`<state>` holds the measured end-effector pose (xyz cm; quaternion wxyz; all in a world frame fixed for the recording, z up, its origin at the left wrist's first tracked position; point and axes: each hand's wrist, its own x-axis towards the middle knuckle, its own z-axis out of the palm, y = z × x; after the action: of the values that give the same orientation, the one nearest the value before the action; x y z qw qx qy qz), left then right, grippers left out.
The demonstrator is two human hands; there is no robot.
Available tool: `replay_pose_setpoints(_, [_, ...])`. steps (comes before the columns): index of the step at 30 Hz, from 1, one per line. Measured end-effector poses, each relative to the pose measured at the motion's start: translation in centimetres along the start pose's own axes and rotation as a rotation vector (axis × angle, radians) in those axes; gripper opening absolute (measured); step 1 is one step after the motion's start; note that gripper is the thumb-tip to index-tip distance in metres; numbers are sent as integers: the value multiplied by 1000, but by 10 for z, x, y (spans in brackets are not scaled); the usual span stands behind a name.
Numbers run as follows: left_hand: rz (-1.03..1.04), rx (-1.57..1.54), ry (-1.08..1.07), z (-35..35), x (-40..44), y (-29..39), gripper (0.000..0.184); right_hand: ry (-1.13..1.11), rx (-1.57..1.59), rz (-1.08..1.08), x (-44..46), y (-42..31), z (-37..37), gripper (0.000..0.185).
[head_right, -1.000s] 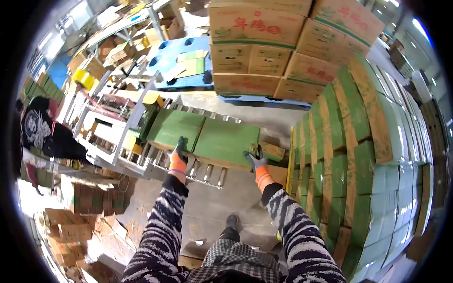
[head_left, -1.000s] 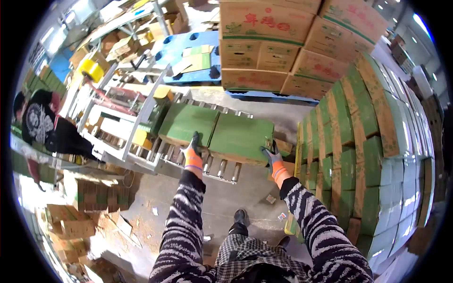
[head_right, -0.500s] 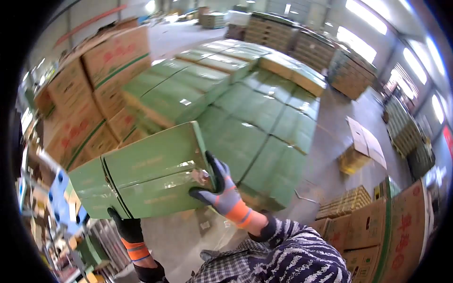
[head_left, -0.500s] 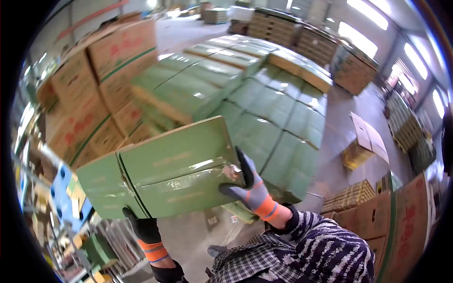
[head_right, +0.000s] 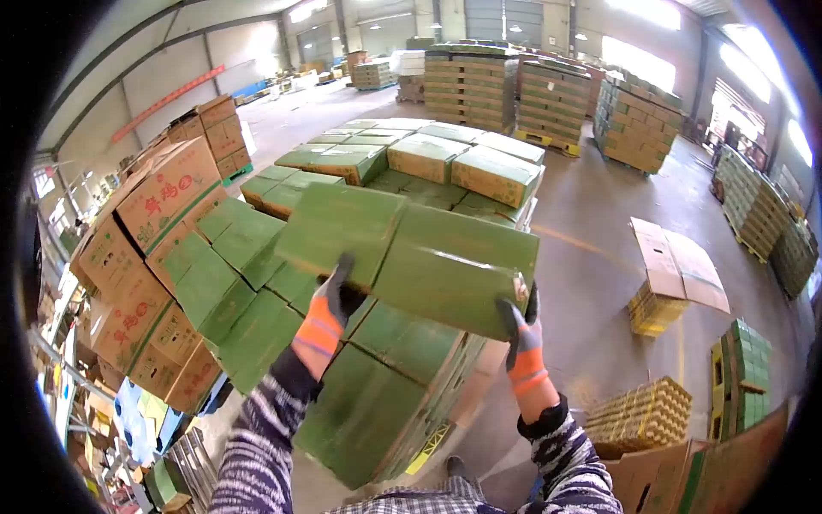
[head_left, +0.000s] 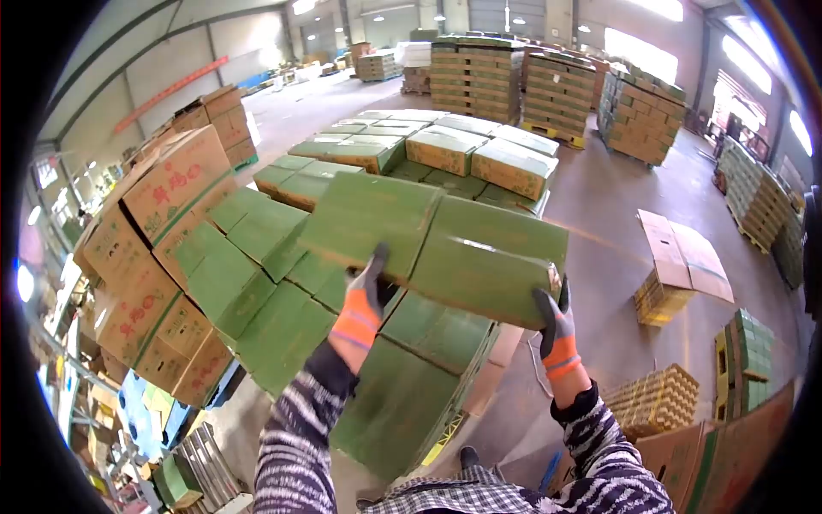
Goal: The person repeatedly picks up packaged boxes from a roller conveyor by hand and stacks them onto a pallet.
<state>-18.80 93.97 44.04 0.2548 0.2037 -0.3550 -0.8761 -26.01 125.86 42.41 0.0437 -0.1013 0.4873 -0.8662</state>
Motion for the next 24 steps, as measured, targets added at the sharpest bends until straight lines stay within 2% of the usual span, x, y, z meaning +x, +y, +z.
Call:
replay_pose_setpoints(4, [40,58,-26,77,87,-28,58,-24,48,12,93,-4,-24,53])
replay_pose_setpoints(6, [-69,281,37,103,126,-27,33,16,58,35,134,3,-29,56])
replay_pose_setpoints(7, [-58,283,47,108,155,-26,33,6,66,41,156,9,-28,56])
replay_pose_setpoints(9, [-181,498,-124,107,205,-27,42,16,126,83,198,23,-24,65])
replay_pose_setpoints(10, [-178,501,-116,114,201,-28,42,19,-40,80,218,30,-24,74])
replay_pose_setpoints(12, [-316,646,95,137,181,-29,54,-12,-130,31,275,65,-37,77])
replay_pose_setpoints(13, [-316,651,98,133,176,-34,54,-41,-220,-21,293,76,-40,80])
replay_pose_setpoints(15, [-286,776,-285,110,155,-50,59,-52,-132,51,292,71,-22,78])
replay_pose_setpoints(17, [-375,752,-503,87,110,-42,58,-79,16,178,294,79,-20,76])
replay_pose_setpoints(19, [-420,760,-687,62,65,-29,58,-68,9,179,297,78,-17,77])
replay_pose_setpoints(22, [-436,755,-739,27,-11,0,60,-85,-36,144,304,80,-20,80])
replay_pose_setpoints(24, [-406,733,-724,8,-60,17,60,-163,-36,203,313,82,-24,83])
